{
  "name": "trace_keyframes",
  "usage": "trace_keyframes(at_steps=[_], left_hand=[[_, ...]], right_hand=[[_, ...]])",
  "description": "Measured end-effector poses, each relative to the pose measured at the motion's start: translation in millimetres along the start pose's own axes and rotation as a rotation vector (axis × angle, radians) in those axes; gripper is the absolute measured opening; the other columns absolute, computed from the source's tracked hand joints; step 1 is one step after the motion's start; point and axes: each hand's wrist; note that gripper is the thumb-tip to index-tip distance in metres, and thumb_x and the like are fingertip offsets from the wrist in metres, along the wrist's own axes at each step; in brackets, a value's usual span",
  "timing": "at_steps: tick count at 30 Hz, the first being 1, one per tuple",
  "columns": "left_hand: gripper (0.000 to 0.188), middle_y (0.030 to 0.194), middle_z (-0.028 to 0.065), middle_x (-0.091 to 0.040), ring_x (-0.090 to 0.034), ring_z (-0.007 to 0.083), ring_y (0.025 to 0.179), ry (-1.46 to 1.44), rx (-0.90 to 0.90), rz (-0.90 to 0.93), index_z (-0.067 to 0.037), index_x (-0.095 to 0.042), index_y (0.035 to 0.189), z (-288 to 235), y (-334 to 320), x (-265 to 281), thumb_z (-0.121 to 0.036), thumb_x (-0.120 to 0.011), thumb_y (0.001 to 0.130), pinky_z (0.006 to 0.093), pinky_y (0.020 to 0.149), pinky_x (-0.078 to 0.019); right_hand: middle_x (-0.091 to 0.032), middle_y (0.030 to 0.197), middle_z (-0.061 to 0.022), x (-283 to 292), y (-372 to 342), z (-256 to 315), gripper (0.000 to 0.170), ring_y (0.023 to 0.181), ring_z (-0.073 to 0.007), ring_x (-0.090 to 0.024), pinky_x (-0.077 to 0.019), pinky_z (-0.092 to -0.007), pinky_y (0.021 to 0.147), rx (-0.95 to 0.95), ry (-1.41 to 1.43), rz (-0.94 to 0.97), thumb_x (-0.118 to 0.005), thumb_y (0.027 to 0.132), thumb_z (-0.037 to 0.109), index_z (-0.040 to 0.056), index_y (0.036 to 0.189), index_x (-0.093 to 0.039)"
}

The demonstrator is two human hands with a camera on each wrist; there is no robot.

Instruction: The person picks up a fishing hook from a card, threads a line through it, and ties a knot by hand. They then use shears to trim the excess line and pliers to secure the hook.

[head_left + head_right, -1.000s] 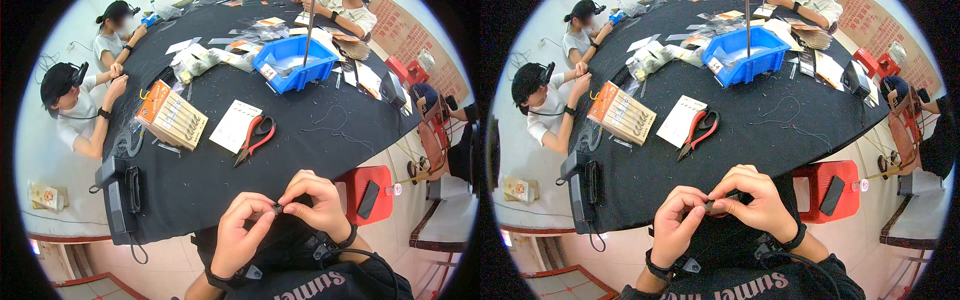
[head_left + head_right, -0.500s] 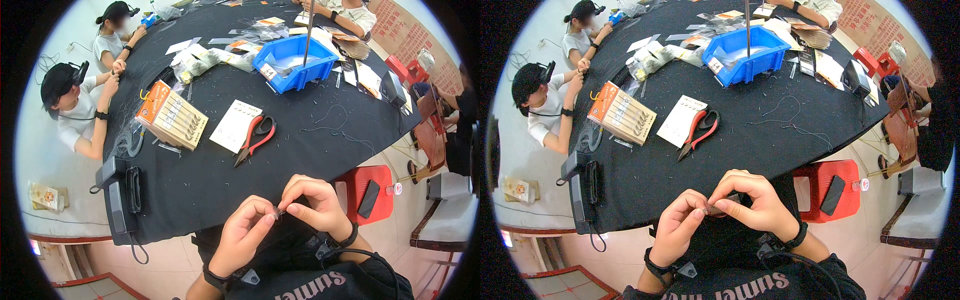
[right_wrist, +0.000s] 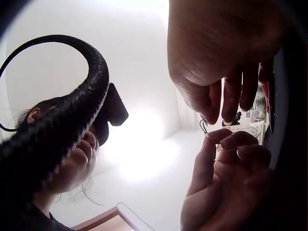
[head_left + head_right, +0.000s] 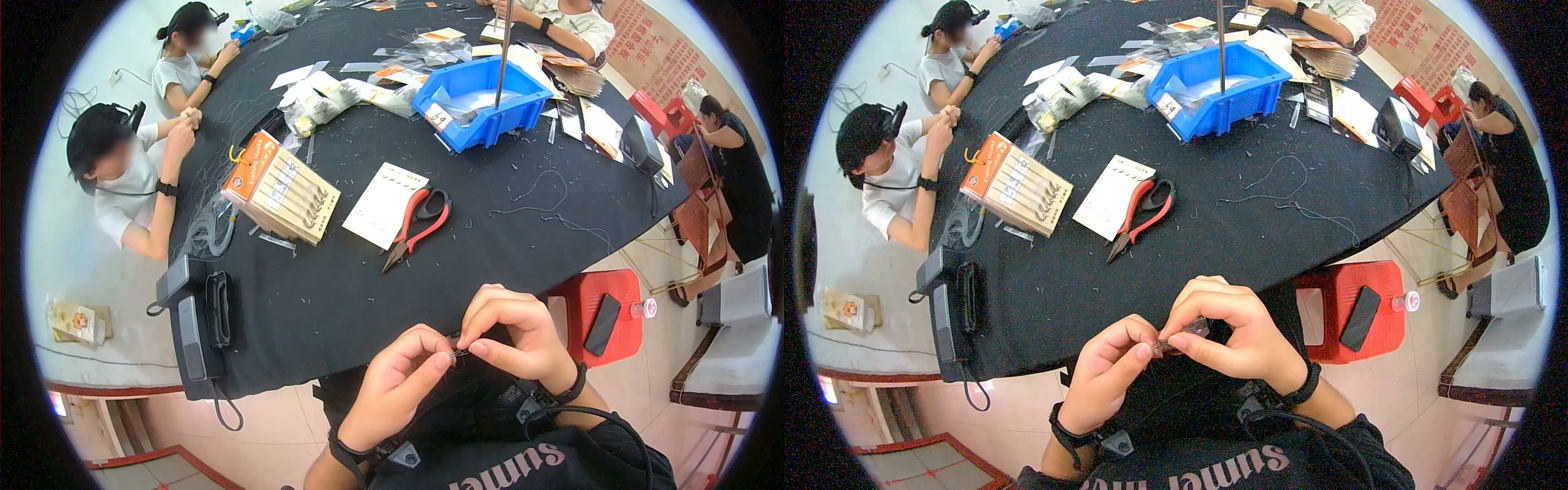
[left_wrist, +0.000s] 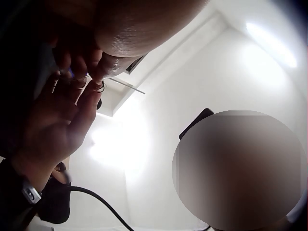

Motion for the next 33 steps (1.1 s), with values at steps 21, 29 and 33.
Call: trace_keyframes(at_steps=[21,29,33], left_hand=[[0.01,0.097,0.0022,-0.055,-0.052,0.0099,0.091,0.075,0.051,0.037,-0.001,-0.059,0.097,0,-1,1,-0.011,-0.059,0.099,0.0243,0.083,-0.0415],[0.01,0.095,0.0017,-0.055,-0.051,0.0087,0.088,0.002,0.039,-0.012,-0.001,-0.059,0.096,2,-2,-2,-0.011,-0.059,0.099,0.0234,0.081,-0.0408],[0.007,0.096,0.0021,-0.057,-0.054,0.0076,0.083,0.151,-0.124,-0.131,0.001,-0.062,0.096,3,-4,-5,-0.006,-0.064,0.095,0.021,0.073,-0.0438]], right_hand=[[-0.06,0.079,-0.0047,-3,-6,-2,0.011,0.076,-0.0144,-0.055,-0.0431,-0.0285,0.068,-0.202,0.189,0.065,-0.069,0.086,0.009,0.0021,0.081,-0.061],[-0.063,0.087,-0.0062,-8,-6,-1,0.009,0.082,-0.0166,-0.059,-0.0461,-0.0294,0.075,-0.147,0.242,-0.061,-0.069,0.085,0.008,0.0035,0.085,-0.062],[-0.065,0.09,-0.0088,-1,-4,5,0.009,0.088,-0.0203,-0.063,-0.0483,-0.0311,0.08,-0.06,0.11,-0.083,-0.072,0.082,0.008,0.0042,0.083,-0.064]])
Point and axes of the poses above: each hand's wrist, its own y-axis towards the middle knuckle, its own x-axis out of the back of the hand, z = x × y
